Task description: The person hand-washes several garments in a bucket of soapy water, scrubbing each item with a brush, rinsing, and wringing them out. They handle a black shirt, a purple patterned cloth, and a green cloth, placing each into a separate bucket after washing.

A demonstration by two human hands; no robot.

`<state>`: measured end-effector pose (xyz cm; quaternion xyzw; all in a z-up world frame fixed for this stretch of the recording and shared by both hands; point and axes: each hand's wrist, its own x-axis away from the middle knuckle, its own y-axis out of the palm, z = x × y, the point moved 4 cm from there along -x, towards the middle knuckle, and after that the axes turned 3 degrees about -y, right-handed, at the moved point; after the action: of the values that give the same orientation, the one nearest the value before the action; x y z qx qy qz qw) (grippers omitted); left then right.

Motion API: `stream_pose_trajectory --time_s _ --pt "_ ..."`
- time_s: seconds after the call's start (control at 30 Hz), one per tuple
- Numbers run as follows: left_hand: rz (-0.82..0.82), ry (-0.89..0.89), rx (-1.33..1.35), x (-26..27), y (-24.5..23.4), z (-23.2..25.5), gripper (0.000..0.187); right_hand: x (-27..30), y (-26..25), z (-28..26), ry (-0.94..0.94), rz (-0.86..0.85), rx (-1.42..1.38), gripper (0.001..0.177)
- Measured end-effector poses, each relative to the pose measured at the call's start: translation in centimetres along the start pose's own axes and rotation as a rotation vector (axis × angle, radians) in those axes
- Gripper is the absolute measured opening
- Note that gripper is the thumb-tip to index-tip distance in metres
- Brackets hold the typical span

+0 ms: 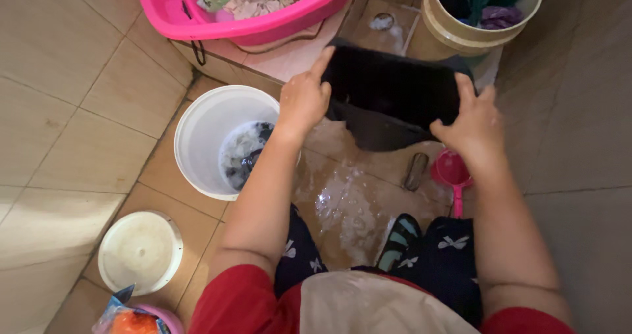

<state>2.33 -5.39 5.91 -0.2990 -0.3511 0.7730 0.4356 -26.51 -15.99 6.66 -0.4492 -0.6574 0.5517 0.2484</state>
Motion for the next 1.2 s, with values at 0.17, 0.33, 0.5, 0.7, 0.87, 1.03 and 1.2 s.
stream_pose_trajectory --time_s 0.17,0.33,0.5,0.7,0.87,1.03,1.2 --pt "0.191 0.115 0.216 -0.2 -0.7 -0.6 0.048 0.5 -0.9 2.1 -0.170 0.199 -0.122 0.044" --pt "0.301 0.226 0.186 1.3 -5.2 0.7 0.034 2.0 -3.8 3.9 -0.178 0.385 -0.116 0.014" --pt "0.134 0.137 0.141 -0.5 -4.9 -3.1 0.076 -0.6 -2.0 4.9 -0.239 -0.003 -0.211 0.083" --pt "0.372 -0.126 0.051 -5.3 2.8 -8.0 0.030 -4.3 5.9 4.4 0.039 0.092 -0.273 0.058" --pt "0.658 0.110 0.434 -4.9 -0.3 -3.7 0.032 -3.0 1.8 4.1 -0.330 0.749 -0.381 0.046" --pt "0.471 0.063 0.280 -3.3 -1.8 -3.5 0.030 -1.5 -0.1 4.0 -0.417 0.543 -0.526 0.045" --pt "-0.113 0.070 -0.390 -2.0 9.0 -10.9 0.021 -1.9 15.2 6.0 -0.297 -0.441 -0.310 0.037"
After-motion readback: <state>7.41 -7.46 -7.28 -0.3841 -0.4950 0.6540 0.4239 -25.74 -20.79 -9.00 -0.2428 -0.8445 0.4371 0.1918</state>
